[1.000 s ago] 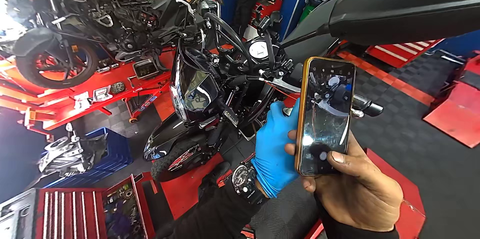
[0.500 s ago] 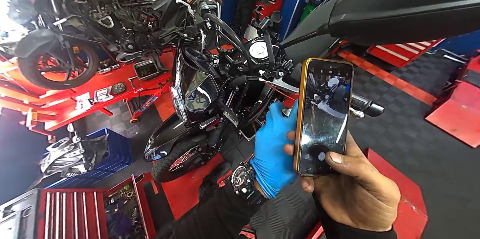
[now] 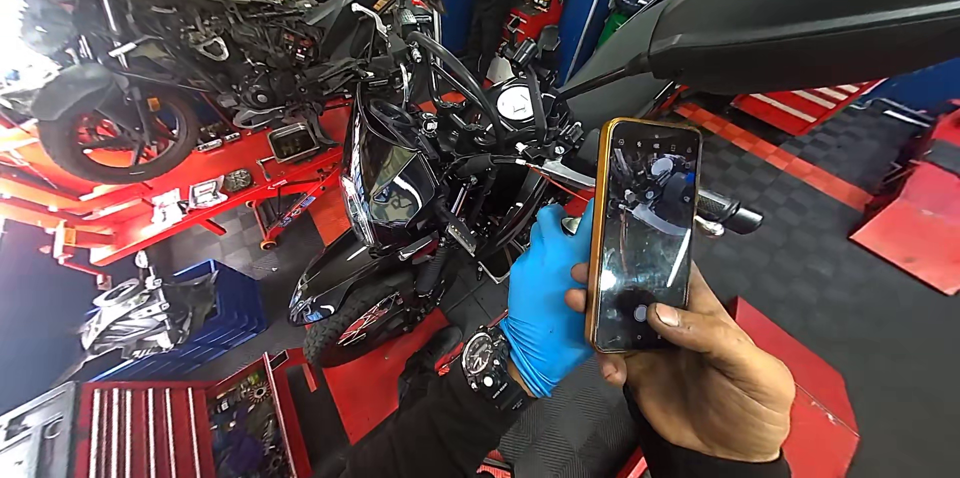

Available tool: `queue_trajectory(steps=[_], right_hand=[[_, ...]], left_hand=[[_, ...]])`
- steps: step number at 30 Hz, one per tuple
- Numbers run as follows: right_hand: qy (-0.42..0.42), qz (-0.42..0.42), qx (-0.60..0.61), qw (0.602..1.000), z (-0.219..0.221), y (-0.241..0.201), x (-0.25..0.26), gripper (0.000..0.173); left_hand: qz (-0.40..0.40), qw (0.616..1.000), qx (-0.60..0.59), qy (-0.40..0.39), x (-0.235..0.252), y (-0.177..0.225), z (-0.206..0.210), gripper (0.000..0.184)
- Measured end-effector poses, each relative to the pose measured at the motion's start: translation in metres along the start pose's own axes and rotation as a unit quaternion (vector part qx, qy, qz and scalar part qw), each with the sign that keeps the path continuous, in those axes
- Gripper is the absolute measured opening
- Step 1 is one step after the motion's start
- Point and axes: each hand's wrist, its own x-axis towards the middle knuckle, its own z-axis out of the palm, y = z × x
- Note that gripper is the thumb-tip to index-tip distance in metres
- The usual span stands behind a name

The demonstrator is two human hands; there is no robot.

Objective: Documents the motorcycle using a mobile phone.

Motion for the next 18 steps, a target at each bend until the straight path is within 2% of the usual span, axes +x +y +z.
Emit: queue_trajectory(steps=[18], right_hand=[[-0.014, 0.005, 0.006, 1.0, 0.0004, 0.0007, 0.0009, 0.054]], left_hand=[[-0.017, 1.0, -0.022, -0.006, -0.0062, -0.0085, 0.0063, 0.069]])
